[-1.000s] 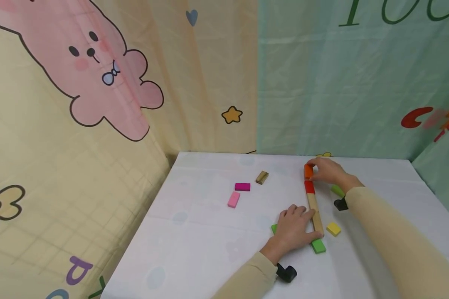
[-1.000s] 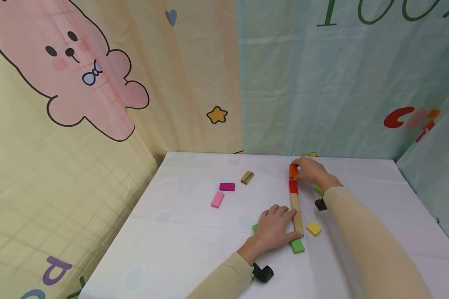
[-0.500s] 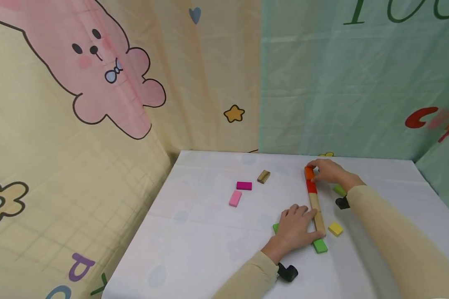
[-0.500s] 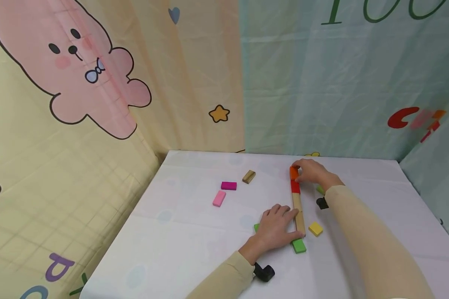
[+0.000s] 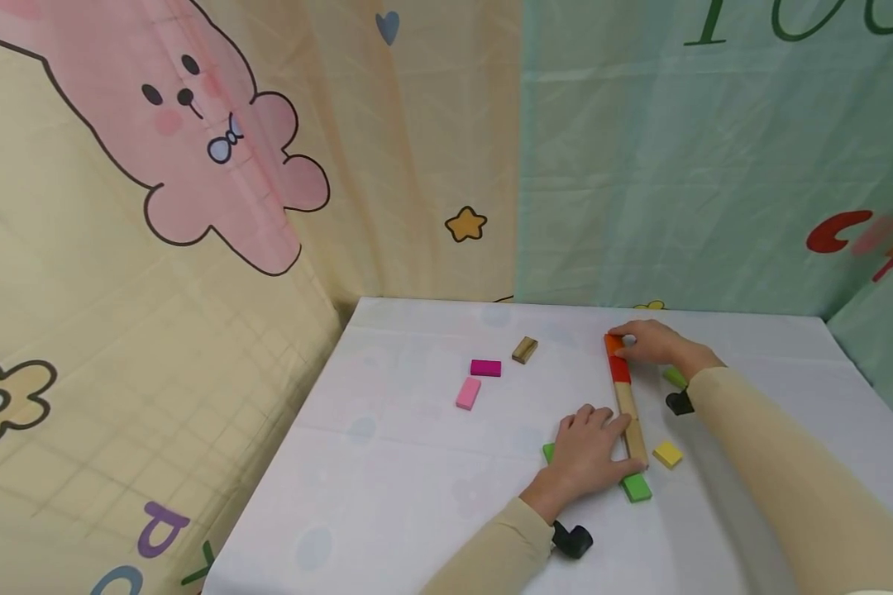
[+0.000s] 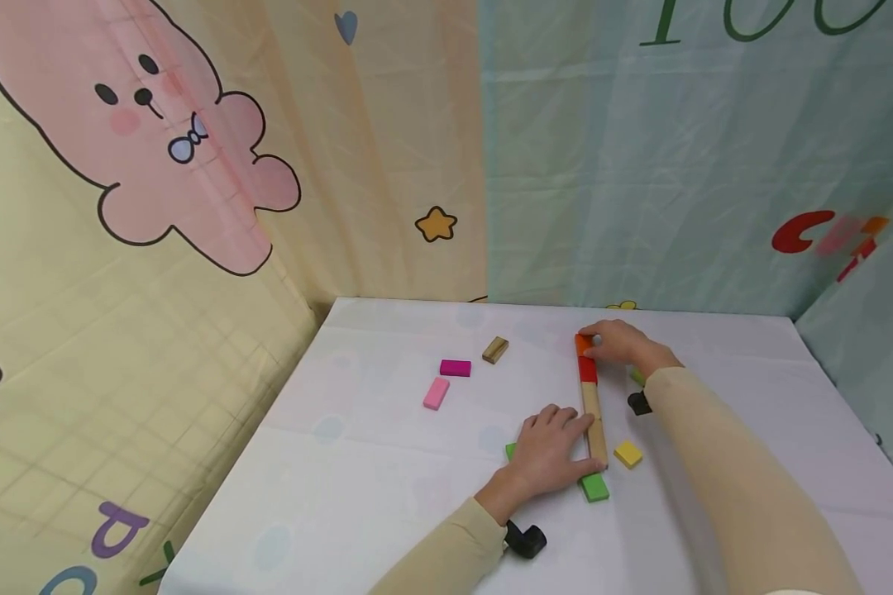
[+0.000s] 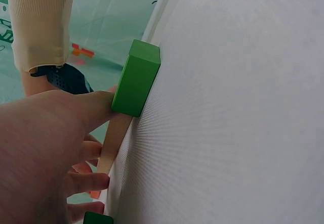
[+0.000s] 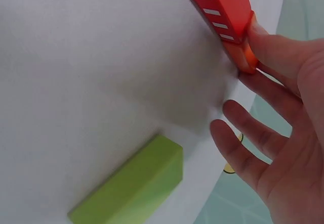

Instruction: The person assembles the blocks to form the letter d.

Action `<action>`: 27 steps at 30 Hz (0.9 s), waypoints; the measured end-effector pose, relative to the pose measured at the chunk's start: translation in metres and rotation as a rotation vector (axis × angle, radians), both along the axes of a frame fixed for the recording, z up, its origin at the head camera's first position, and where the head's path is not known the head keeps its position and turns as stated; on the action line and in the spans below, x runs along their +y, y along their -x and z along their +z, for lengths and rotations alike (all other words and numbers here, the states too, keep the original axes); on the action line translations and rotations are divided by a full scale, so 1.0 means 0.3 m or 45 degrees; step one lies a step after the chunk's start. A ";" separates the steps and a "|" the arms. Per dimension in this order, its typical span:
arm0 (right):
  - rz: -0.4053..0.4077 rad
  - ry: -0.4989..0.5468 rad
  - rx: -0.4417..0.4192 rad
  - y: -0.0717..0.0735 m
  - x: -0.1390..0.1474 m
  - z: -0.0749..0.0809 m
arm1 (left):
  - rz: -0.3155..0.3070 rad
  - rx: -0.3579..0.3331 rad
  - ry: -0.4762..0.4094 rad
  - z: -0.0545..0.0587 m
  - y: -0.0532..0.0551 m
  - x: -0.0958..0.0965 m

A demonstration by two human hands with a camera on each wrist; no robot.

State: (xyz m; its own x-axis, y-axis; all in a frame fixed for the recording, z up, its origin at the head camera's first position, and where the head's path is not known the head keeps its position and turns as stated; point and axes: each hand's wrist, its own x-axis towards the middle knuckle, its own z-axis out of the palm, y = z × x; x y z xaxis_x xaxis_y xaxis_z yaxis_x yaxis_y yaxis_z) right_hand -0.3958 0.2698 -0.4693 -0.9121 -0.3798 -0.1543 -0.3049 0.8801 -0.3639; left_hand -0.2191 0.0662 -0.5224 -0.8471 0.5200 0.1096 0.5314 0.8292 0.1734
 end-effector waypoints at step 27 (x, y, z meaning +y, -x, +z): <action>-0.133 0.050 0.008 -0.033 -0.017 -0.003 | -0.017 -0.020 -0.005 0.010 0.005 0.001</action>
